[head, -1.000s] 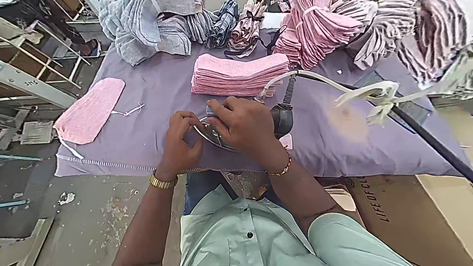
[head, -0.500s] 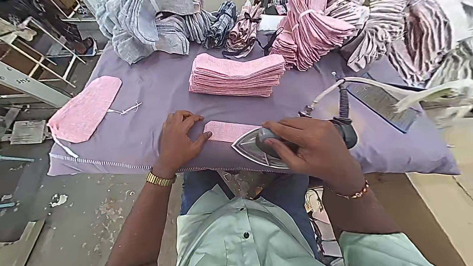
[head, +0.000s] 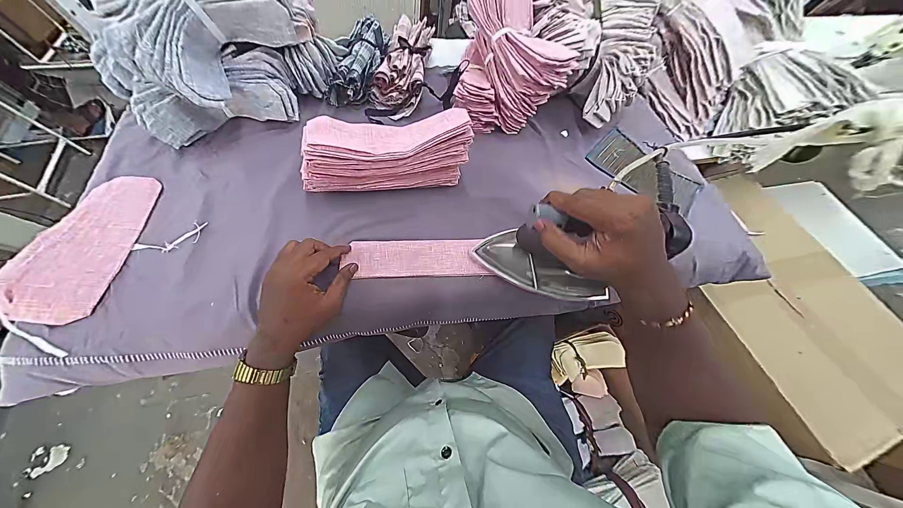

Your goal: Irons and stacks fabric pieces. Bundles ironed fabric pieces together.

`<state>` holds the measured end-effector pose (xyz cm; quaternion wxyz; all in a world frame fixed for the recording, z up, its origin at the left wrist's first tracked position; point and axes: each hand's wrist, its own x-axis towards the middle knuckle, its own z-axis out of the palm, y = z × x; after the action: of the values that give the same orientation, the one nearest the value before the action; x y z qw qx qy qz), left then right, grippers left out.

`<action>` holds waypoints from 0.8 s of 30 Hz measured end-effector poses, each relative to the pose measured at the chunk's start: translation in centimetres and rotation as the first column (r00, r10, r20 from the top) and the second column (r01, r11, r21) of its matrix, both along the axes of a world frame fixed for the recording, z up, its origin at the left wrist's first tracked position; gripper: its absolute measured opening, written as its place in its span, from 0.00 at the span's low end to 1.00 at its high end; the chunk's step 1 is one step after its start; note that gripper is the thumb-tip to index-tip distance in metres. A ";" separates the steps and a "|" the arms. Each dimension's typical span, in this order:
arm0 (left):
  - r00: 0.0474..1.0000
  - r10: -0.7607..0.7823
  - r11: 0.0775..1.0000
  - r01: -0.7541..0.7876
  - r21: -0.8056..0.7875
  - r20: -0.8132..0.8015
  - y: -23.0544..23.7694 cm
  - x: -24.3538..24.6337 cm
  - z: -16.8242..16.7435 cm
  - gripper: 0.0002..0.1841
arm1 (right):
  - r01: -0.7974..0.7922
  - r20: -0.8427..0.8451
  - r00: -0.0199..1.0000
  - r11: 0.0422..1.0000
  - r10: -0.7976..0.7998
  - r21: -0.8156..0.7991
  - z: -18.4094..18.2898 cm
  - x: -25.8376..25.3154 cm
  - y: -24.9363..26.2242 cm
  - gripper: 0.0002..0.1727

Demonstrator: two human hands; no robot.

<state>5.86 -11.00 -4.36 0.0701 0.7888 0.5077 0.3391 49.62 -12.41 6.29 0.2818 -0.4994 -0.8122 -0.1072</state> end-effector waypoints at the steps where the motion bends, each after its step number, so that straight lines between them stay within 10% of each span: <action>1: 1.000 0.003 1.000 -0.003 0.000 -0.005 0.0 0.0 -0.1 0.17 | 0.042 -0.016 0.999 0.999 -0.042 0.022 0.1 0.7 1.2 0.21; 8: 0.999 0.033 0.997 -0.034 0.068 0.008 -0.4 0.3 -0.3 0.14 | 0.429 0.042 0.901 0.902 -0.431 0.042 -1.7 4.1 7.5 0.32; 14: 0.955 0.268 0.943 -0.287 0.170 0.130 1.8 -4.3 2.0 0.11 | 0.333 0.003 0.943 0.943 -0.333 -0.019 -2.2 4.8 7.7 0.38; 19: 0.695 0.707 0.702 -0.712 0.007 -0.129 7.5 -16.2 3.8 0.22 | 0.357 -0.010 0.934 0.934 -0.357 0.001 -3.0 5.5 8.2 0.39; 24: 0.478 0.797 0.504 -0.863 -0.031 -0.368 10.5 -21.2 2.5 0.24 | 0.392 -0.026 0.920 0.919 -0.391 0.034 -3.2 5.3 8.6 0.40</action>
<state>-15.33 -0.55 -1.89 -0.0996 0.4709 0.8641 0.1472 54.93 -3.80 3.04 0.2718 -0.6471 -0.6912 -0.1721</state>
